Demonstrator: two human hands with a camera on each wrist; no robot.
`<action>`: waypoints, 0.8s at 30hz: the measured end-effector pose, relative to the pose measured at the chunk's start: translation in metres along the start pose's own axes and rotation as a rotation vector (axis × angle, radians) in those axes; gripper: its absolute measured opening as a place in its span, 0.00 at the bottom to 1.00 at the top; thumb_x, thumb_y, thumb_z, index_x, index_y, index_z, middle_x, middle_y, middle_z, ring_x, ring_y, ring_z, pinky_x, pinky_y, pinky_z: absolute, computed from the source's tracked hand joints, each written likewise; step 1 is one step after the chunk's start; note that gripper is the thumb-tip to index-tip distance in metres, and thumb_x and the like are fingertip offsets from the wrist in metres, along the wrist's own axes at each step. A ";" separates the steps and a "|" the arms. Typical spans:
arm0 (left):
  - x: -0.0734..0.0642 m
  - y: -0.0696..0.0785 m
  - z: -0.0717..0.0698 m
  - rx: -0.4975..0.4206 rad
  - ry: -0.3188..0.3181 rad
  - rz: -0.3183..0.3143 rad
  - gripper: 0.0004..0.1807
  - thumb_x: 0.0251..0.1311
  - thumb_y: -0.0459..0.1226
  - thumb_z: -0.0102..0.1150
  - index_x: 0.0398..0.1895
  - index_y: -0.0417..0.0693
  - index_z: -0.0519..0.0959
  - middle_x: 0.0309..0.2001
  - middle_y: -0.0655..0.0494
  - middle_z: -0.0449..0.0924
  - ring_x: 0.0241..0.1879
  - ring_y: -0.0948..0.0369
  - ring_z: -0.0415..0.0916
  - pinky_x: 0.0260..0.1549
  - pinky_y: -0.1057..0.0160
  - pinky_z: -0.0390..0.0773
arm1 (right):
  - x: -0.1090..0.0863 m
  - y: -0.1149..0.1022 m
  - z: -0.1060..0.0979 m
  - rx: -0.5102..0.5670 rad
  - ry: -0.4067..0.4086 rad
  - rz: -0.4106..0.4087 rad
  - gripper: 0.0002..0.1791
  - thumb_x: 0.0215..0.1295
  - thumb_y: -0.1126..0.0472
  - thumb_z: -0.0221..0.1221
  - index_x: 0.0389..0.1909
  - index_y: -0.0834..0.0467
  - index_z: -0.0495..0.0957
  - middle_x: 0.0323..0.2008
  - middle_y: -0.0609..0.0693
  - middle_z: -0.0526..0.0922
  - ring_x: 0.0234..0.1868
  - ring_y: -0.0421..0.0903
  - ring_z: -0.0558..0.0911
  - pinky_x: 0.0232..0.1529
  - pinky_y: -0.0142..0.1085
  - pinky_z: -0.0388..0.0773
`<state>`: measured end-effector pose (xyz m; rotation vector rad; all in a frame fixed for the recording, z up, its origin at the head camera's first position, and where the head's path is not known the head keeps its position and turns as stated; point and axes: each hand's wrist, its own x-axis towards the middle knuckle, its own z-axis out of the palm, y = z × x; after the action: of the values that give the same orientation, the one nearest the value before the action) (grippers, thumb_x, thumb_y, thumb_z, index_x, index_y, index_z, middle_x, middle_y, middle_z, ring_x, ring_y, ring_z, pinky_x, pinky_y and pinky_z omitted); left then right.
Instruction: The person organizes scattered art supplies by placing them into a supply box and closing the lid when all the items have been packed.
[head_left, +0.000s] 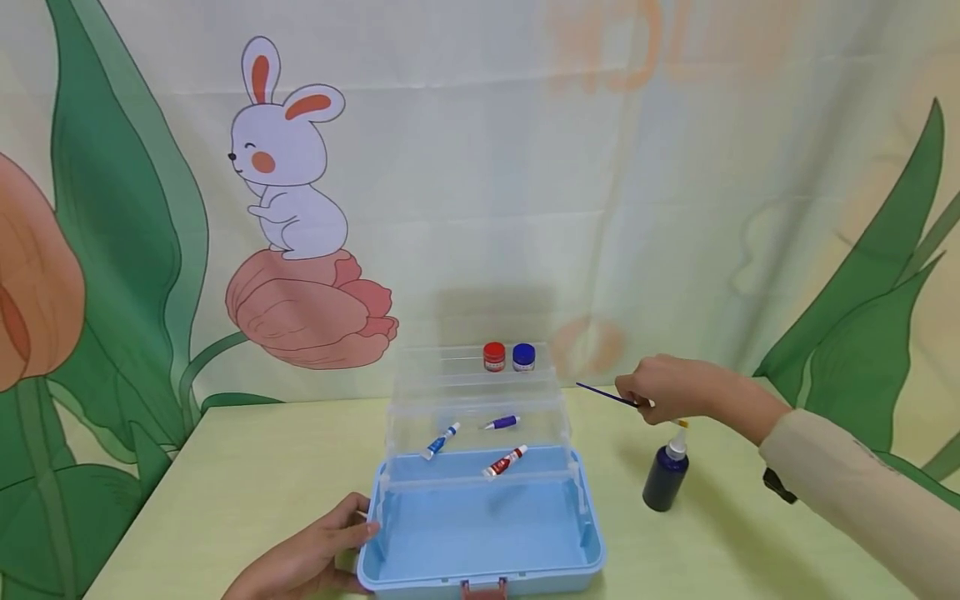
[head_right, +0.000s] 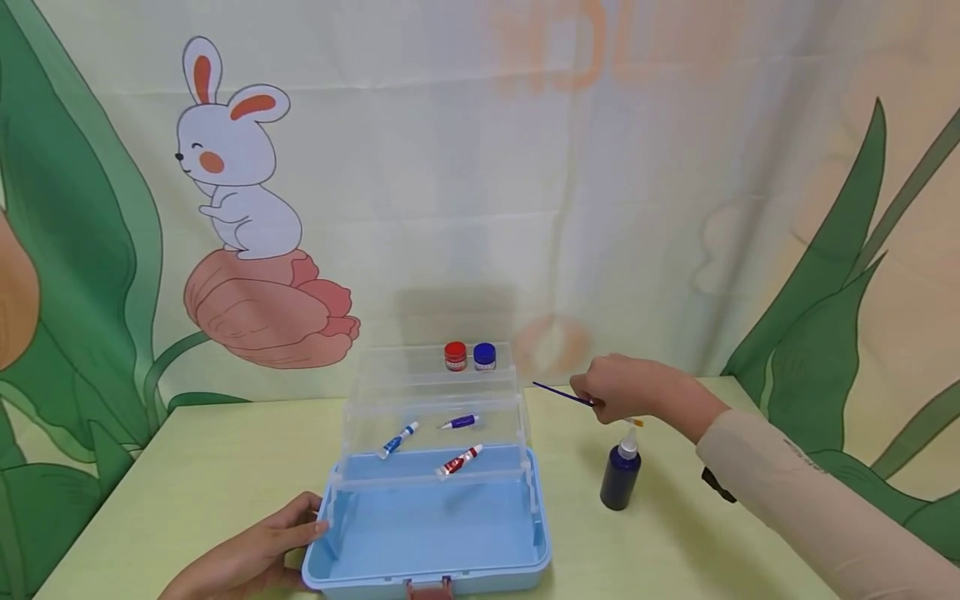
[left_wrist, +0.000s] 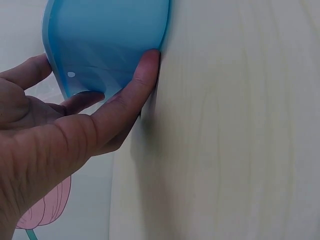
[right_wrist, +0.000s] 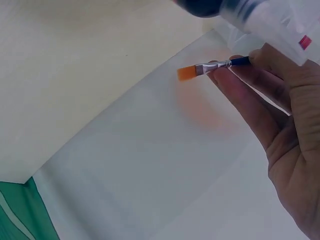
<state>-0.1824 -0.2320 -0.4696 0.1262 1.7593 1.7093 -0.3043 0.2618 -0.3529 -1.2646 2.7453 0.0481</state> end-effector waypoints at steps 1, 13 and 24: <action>0.000 0.000 0.000 0.003 -0.001 0.001 0.29 0.78 0.46 0.49 0.65 0.35 0.52 0.61 0.35 0.54 0.53 0.47 0.72 0.47 0.44 0.84 | 0.001 -0.001 -0.001 0.000 -0.001 -0.005 0.12 0.59 0.71 0.64 0.29 0.52 0.72 0.21 0.38 0.72 0.21 0.33 0.69 0.23 0.29 0.67; 0.003 -0.002 0.001 0.009 -0.008 -0.005 0.29 0.79 0.46 0.49 0.65 0.35 0.52 0.61 0.35 0.56 0.52 0.47 0.73 0.47 0.44 0.84 | 0.015 -0.027 -0.020 -0.124 0.057 -0.112 0.10 0.58 0.73 0.59 0.30 0.53 0.76 0.19 0.40 0.72 0.17 0.35 0.63 0.19 0.28 0.58; 0.003 0.000 0.001 0.028 0.018 -0.030 0.30 0.78 0.47 0.50 0.66 0.36 0.51 0.63 0.34 0.54 0.54 0.46 0.72 0.48 0.45 0.83 | 0.040 -0.046 -0.048 -0.277 0.037 -0.178 0.06 0.59 0.70 0.62 0.32 0.56 0.80 0.21 0.45 0.80 0.17 0.38 0.71 0.21 0.28 0.70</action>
<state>-0.1841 -0.2300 -0.4703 0.0971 1.7897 1.6700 -0.2995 0.1979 -0.3086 -1.5869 2.7151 0.4044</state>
